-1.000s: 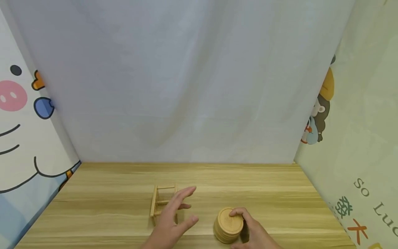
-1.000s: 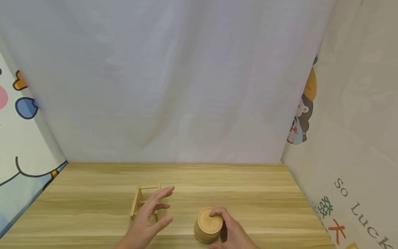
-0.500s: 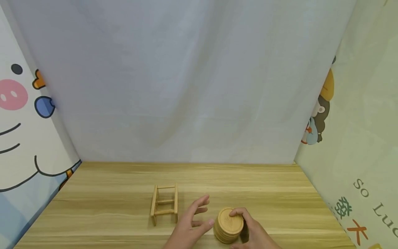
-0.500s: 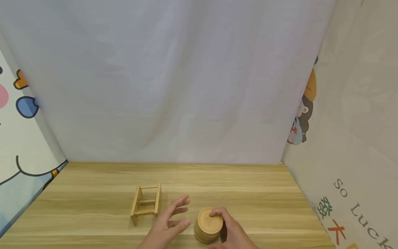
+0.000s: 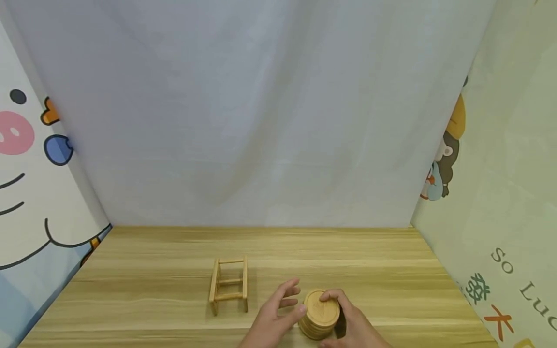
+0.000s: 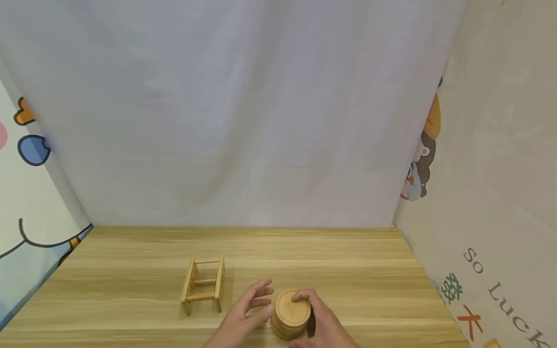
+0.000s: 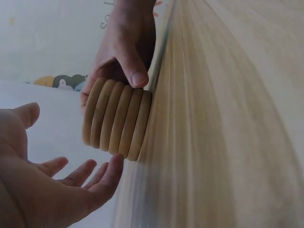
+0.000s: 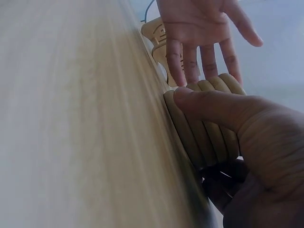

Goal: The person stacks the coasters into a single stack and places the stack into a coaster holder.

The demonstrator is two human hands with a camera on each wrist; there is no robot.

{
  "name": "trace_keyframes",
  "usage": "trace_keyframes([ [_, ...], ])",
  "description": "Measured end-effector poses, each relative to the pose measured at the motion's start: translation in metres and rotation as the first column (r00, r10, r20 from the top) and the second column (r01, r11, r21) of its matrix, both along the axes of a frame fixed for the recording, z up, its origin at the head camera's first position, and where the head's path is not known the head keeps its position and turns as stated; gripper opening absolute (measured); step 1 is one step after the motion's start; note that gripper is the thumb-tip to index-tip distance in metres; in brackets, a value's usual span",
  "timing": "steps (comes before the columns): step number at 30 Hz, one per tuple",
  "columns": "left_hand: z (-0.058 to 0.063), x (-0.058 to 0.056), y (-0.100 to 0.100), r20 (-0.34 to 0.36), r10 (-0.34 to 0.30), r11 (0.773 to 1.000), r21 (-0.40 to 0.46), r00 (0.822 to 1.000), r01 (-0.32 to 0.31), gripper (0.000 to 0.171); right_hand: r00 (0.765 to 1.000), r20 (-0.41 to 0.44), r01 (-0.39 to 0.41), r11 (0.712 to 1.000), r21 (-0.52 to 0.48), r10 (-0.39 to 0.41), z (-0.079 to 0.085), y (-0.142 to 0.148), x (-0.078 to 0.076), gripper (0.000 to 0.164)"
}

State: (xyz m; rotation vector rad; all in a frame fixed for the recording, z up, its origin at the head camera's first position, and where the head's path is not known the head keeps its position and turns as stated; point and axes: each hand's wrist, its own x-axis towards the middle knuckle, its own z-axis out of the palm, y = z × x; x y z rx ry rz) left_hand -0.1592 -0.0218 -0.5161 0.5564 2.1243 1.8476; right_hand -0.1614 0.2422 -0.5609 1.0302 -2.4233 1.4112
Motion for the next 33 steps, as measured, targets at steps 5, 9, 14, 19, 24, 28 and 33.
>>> trace_keyframes([
  [5, -0.023, -0.011, 0.001, -0.009, -0.044, 0.999, 0.007, 0.999, 0.044, 0.073, 0.999, 0.036, 0.003, 1.000, 0.000, -0.003, -0.001, 0.000, -0.001, 0.078],
  [9, -0.054, -0.028, 0.004, 0.040, -0.067, 0.996, 0.057, 0.997, 0.064, 0.076, 0.998, 0.058, -0.008, 1.000, -0.017, 0.009, -0.001, 0.000, -0.002, 0.079],
  [14, -0.072, -0.038, 0.005, 0.055, -0.085, 0.994, 0.080, 0.995, 0.081, 0.076, 0.997, 0.075, -0.016, 0.999, -0.031, 0.019, -0.001, 0.000, -0.003, 0.079],
  [19, -0.074, -0.038, 0.006, 0.084, -0.079, 0.993, 0.090, 0.993, 0.071, 0.078, 0.997, 0.078, -0.015, 0.999, -0.030, 0.018, -0.002, -0.001, -0.003, 0.079],
  [24, -0.077, -0.040, 0.006, 0.120, -0.073, 0.995, 0.075, 0.990, 0.065, 0.079, 0.997, 0.080, -0.020, 1.000, -0.016, 0.021, 0.000, -0.002, -0.003, 0.078],
  [28, -0.079, -0.041, 0.005, 0.134, -0.068, 0.997, 0.044, 0.989, 0.062, 0.078, 0.995, 0.100, -0.004, 1.000, 0.011, 0.003, 0.002, -0.003, -0.003, 0.077],
  [33, -0.076, -0.040, 0.005, 0.130, -0.069, 0.997, 0.028, 0.989, 0.066, 0.078, 0.992, 0.129, -0.004, 1.000, 0.008, 0.003, 0.002, -0.004, -0.003, 0.076],
])
